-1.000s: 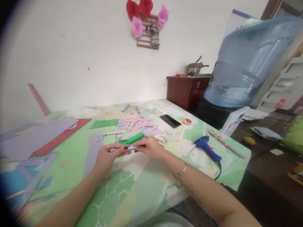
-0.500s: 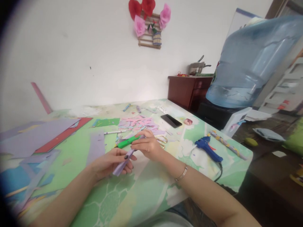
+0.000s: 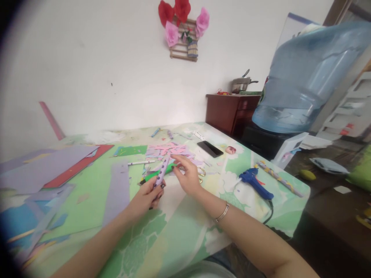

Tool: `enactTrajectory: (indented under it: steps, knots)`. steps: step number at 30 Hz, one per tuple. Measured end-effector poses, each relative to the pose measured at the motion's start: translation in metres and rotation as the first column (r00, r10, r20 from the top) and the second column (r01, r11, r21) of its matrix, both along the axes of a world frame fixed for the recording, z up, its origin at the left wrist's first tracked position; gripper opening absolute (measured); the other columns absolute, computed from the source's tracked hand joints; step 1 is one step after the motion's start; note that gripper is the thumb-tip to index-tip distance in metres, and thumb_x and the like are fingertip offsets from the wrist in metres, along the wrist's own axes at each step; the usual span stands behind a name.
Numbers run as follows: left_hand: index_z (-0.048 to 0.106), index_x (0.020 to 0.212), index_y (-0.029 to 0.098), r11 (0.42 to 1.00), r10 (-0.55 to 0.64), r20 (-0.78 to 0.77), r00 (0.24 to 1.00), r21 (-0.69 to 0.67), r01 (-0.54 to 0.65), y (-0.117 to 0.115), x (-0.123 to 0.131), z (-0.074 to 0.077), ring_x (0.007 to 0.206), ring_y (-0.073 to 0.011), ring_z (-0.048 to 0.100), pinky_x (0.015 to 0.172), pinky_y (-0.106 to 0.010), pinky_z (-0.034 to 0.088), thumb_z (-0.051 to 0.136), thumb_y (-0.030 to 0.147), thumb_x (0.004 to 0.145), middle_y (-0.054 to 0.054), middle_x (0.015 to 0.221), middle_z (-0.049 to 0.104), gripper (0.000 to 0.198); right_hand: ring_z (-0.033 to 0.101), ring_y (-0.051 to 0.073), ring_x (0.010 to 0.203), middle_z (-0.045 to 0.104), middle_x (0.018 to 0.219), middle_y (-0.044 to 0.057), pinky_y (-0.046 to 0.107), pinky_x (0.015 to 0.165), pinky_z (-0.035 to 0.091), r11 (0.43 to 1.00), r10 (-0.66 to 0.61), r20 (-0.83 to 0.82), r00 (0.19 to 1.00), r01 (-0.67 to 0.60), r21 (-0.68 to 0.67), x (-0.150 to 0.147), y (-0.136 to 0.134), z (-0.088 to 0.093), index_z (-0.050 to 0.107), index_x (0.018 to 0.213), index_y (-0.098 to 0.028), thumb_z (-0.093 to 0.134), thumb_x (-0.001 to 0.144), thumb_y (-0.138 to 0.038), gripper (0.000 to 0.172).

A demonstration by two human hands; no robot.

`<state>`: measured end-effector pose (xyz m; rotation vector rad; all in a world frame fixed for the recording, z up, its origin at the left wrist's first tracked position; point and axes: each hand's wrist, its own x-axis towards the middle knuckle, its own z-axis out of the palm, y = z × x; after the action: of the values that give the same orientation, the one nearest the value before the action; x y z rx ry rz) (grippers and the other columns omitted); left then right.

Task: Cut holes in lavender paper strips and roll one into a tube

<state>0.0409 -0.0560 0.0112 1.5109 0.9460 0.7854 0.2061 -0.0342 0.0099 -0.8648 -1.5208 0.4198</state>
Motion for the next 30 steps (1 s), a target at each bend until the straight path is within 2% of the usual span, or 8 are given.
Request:
enactTrajectory:
  steps: [3,5,9,13,19,24,30]
  knots:
    - [0.041,0.08,0.021,0.975,0.093,-0.176,0.98,0.218,-0.053,0.002,0.0,-0.005,0.047,-0.0095,0.035,0.048,-0.022,0.027,0.037,0.025,0.084,0.007,0.058,0.04,0.007,0.061,0.014,0.064,0.066,0.076,0.004,0.029,0.06,0.052,0.944,0.145,-0.328,0.934,-0.229,-0.237,-0.004,0.003,-0.001,0.061,0.093,-0.018,0.065,0.075,-0.029,0.021]
    - [0.041,0.08,0.021,0.952,0.129,-0.262,0.956,0.302,-0.046,0.002,0.0,-0.007,0.054,-0.0124,0.041,0.053,-0.024,0.029,0.035,0.024,0.084,0.005,0.061,0.044,0.007,0.06,0.013,0.056,0.064,0.065,0.001,0.028,0.055,0.052,0.898,0.178,-0.42,0.89,-0.322,-0.3,-0.007,0.003,0.0,0.059,0.081,-0.017,0.071,0.069,-0.032,0.023]
    - [0.04,0.084,0.022,0.925,0.177,-0.379,0.908,0.381,-0.022,0.003,0.0,-0.008,0.066,-0.0182,0.049,0.059,-0.027,0.029,0.034,0.027,0.086,-0.001,0.072,0.053,0.008,0.063,0.014,0.056,0.065,0.061,0.001,0.028,0.057,0.054,0.86,0.173,-0.467,0.867,-0.364,-0.358,-0.009,0.0,0.003,0.058,0.074,-0.015,0.076,0.062,-0.035,0.03]
    - [0.038,0.082,0.023,0.915,0.212,-0.468,0.858,0.402,-0.006,0.0,-0.001,-0.006,0.062,-0.0199,0.048,0.057,-0.028,0.025,0.031,0.037,0.089,0.001,0.064,0.049,0.017,0.064,0.014,0.054,0.067,0.06,0.003,0.028,0.056,0.054,0.824,0.147,-0.457,0.877,-0.364,-0.434,-0.008,-0.001,0.006,0.059,0.07,-0.014,0.078,0.059,-0.037,0.032]
    - [0.046,0.082,0.023,0.921,0.225,-0.416,0.881,0.385,-0.054,-0.001,-0.003,-0.005,0.059,-0.0179,0.044,0.057,-0.027,0.025,0.021,0.041,0.091,0.003,0.06,0.043,0.032,0.065,0.013,0.057,0.068,0.062,0.003,0.026,0.06,0.055,0.804,0.161,-0.468,0.869,-0.391,-0.448,-0.006,-0.002,0.01,0.064,0.073,-0.013,0.077,0.059,-0.035,0.029]
    - [0.044,0.074,0.022,0.943,0.19,-0.321,0.928,0.322,-0.082,0.006,-0.002,-0.011,0.055,-0.0145,0.039,0.055,-0.025,0.026,0.026,0.044,0.09,0.005,0.057,0.038,0.033,0.064,0.013,0.059,0.068,0.064,0.002,0.026,0.061,0.055,0.811,0.201,-0.468,0.861,-0.414,-0.414,-0.006,-0.002,0.009,0.066,0.076,-0.013,0.077,0.061,-0.035,0.028]
    - [0.042,0.073,0.022,0.968,0.143,-0.202,0.969,0.232,-0.094,0.008,0.001,-0.015,0.055,-0.0128,0.038,0.053,-0.024,0.027,0.034,0.048,0.087,0.005,0.06,0.04,0.031,0.064,0.013,0.06,0.069,0.066,0.003,0.026,0.062,0.054,0.774,0.214,-0.425,0.88,-0.418,-0.476,-0.008,-0.004,0.007,0.067,0.072,-0.012,0.079,0.055,-0.032,0.028]
